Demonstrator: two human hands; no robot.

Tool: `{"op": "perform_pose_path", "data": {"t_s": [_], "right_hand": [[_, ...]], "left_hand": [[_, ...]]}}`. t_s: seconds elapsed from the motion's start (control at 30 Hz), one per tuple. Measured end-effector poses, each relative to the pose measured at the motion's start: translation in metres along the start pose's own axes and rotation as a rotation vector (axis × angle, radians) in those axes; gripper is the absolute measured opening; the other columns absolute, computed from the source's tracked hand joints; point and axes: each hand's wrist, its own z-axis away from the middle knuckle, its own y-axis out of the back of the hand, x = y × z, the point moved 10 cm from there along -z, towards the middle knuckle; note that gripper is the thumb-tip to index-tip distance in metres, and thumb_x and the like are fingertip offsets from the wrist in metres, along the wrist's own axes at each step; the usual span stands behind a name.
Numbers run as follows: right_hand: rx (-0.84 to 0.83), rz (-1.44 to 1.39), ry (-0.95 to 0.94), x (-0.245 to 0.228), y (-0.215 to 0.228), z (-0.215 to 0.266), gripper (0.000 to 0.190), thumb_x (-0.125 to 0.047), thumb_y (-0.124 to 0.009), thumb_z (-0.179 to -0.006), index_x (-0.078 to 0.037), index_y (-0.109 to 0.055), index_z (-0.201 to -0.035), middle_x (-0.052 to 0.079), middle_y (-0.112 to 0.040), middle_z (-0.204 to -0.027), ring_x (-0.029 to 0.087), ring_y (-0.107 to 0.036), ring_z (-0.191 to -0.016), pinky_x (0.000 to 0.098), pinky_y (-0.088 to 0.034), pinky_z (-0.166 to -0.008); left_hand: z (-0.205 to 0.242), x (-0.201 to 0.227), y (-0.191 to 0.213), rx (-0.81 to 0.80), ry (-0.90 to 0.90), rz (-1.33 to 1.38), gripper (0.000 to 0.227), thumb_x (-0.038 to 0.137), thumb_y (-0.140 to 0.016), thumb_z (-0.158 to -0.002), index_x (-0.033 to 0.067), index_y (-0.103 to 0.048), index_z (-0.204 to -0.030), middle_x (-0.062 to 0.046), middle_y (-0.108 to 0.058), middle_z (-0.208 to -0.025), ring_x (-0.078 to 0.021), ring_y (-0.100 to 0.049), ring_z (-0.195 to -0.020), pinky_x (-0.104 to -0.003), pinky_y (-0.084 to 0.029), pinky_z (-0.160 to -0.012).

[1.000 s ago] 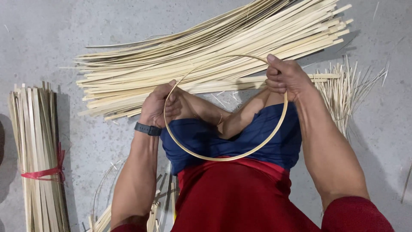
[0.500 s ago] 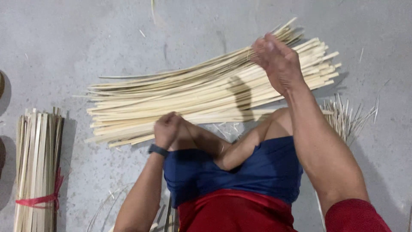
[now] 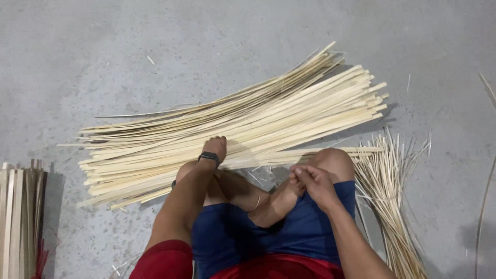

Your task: Creating circular bamboo rings by bending and securing bamboo strips.

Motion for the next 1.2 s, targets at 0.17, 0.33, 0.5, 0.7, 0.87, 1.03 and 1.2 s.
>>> {"op": "perform_pose_path", "data": {"t_s": [0.17, 0.33, 0.5, 0.7, 0.87, 1.03, 1.2], "right_hand": [[-0.004, -0.091, -0.005, 0.001, 0.003, 0.015, 0.027, -0.02, -0.061, -0.101, -0.001, -0.075, -0.114, 0.005, -0.075, -0.088, 0.011, -0.065, -0.068, 0.0252, -0.054, -0.058], [0.023, -0.076, -0.018, 0.007, 0.006, 0.01, 0.028, -0.021, -0.06, -0.103, 0.0, -0.075, -0.114, 0.006, -0.075, -0.088, 0.01, -0.064, -0.07, 0.0244, -0.052, -0.06], [0.026, -0.061, -0.005, 0.016, 0.011, 0.021, 0.028, -0.021, -0.06, -0.103, 0.001, -0.075, -0.114, 0.006, -0.075, -0.088, 0.011, -0.066, -0.071, 0.0248, -0.054, -0.062], [-0.046, -0.135, 0.181, 0.006, 0.012, 0.028, 0.031, -0.023, -0.059, -0.105, 0.001, -0.074, -0.117, 0.004, -0.074, -0.092, 0.009, -0.067, -0.078, 0.0229, -0.056, -0.07], [0.018, -0.112, 0.122, 0.015, 0.015, 0.016, 0.035, -0.025, -0.057, -0.105, 0.002, -0.071, -0.123, 0.008, -0.072, -0.094, 0.013, -0.063, -0.076, 0.0288, -0.053, -0.065], [0.252, -0.704, 0.022, -0.044, 0.067, 0.025, 0.064, -0.045, -0.04, -0.103, 0.004, -0.035, -0.144, 0.023, -0.058, -0.122, 0.031, -0.064, -0.101, 0.0437, -0.061, -0.077], [0.576, -1.017, 0.11, -0.018, 0.177, 0.023, 0.058, -0.042, -0.037, -0.109, -0.002, -0.029, -0.15, 0.019, -0.062, -0.113, 0.026, -0.067, -0.094, 0.0399, -0.061, -0.077]], "left_hand": [[0.046, 0.0, 0.046, -0.047, 0.027, 0.198, 0.023, 0.015, -0.058, -0.096, 0.0082, -0.068, -0.115, -0.018, -0.061, -0.131, -0.0356, -0.059, -0.124, -0.044, -0.052, -0.104], [0.042, -0.008, 0.028, 0.019, 0.01, 0.154, 0.034, 0.017, -0.067, -0.09, 0.0016, -0.062, -0.12, -0.021, -0.059, -0.13, -0.0387, -0.057, -0.122, -0.046, -0.052, -0.099], [0.036, -0.004, 0.015, -0.046, 0.014, 0.039, 0.033, 0.013, -0.065, -0.095, 0.0042, -0.063, -0.127, -0.022, -0.061, -0.129, -0.0359, -0.061, -0.119, -0.047, -0.051, -0.1], [0.076, -0.027, 0.106, -0.001, 0.154, 0.43, 0.034, 0.034, -0.078, -0.086, 0.0114, -0.077, -0.111, -0.015, -0.074, -0.111, -0.0283, -0.071, -0.1, -0.039, -0.056, -0.092], [0.111, -0.019, 0.179, 0.553, -0.218, 0.371, 0.023, 0.029, -0.075, -0.096, 0.0078, -0.082, -0.1, -0.013, -0.077, -0.093, -0.0268, -0.071, -0.072, -0.038, -0.058, -0.066], [0.225, 0.032, 0.254, 0.565, -0.426, 0.287, 0.02, 0.027, -0.074, -0.096, 0.0077, -0.08, -0.095, -0.007, -0.075, -0.079, -0.0225, -0.066, -0.057, -0.036, -0.052, -0.051], [0.299, 0.032, 0.242, 0.542, -0.432, 0.318, 0.018, 0.027, -0.072, -0.093, 0.0103, -0.078, -0.097, -0.007, -0.076, -0.081, -0.0214, -0.069, -0.064, -0.035, -0.054, -0.055]]}}
